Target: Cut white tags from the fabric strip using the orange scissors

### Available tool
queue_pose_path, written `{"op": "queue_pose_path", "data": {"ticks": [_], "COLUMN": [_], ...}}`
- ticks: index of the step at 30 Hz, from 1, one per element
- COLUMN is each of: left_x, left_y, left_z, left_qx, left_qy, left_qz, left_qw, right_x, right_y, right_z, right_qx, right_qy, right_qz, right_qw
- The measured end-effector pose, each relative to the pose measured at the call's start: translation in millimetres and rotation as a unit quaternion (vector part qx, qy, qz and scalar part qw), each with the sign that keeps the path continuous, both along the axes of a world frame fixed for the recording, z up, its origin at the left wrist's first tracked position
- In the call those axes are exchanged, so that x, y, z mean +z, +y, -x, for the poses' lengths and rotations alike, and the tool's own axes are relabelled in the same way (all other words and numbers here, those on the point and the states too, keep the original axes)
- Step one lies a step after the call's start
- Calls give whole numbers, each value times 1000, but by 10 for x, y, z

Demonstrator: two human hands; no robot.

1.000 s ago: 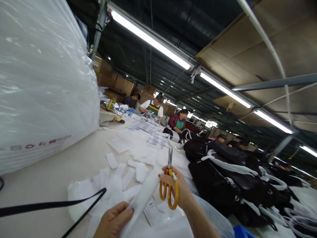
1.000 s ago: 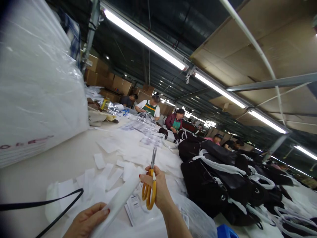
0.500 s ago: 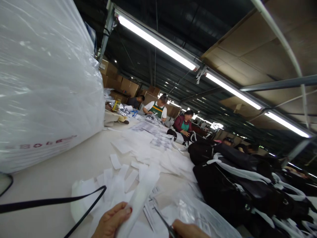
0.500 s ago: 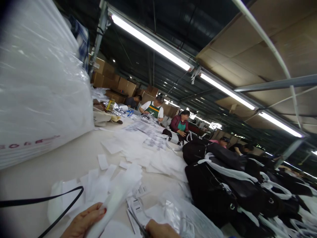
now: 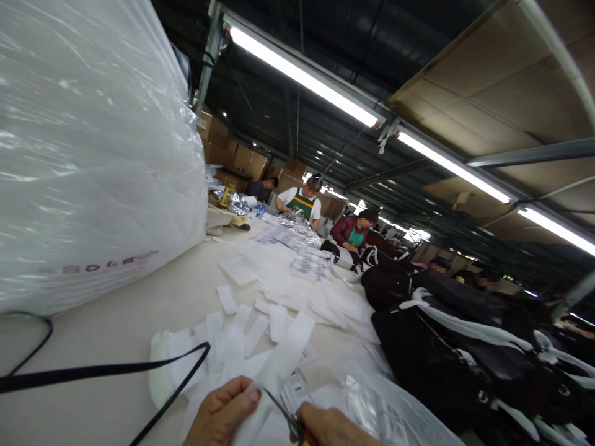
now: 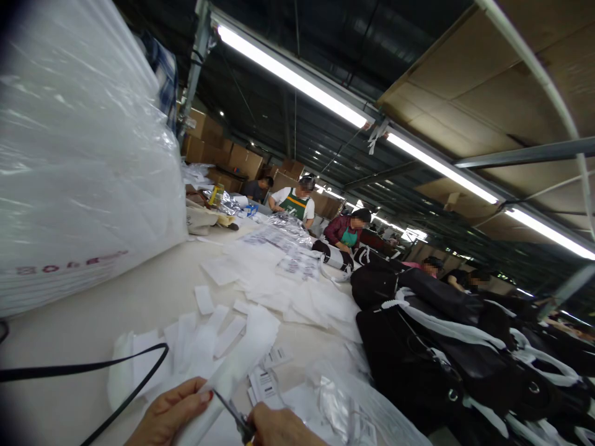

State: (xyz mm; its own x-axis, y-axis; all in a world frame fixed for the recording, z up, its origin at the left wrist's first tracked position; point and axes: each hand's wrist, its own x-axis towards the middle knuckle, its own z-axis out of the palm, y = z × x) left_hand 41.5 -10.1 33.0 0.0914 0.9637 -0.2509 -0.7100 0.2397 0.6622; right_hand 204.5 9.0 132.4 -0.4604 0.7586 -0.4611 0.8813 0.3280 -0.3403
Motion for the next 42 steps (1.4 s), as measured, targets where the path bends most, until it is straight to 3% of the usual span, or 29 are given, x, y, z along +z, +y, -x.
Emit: {"op": "queue_pose_path", "data": {"ticks": [6,14,24,28,31,38,42], "left_x": [11,-89,41,-27,-44,-1,-65], "left_y": [-4,15,-16,14,34,54,71], "left_z": [29,18,30,42,53,82,100], "left_qx": [-8,-3,-1,32,44,68,53], "left_qy": [-4,8,1,15,11,41,58], "left_qz": [3,2,15,44,56,83,84], "left_qw": [1000,1000,1000,998,997,993,993], "right_x": [37,-114,-189,-89,-75,-176,-211], "right_y": [35,139,102,56,72,146,190], "right_z": [60,-91,-51,50,113,141,45], "right_qx": [-31,-21,-36,-54,-80,-34,12], "right_qy": [-15,30,108,187,188,235,214], "right_qz": [22,43,49,115,145,181,123], "right_qw": [999,998,992,974,968,954,969]}}
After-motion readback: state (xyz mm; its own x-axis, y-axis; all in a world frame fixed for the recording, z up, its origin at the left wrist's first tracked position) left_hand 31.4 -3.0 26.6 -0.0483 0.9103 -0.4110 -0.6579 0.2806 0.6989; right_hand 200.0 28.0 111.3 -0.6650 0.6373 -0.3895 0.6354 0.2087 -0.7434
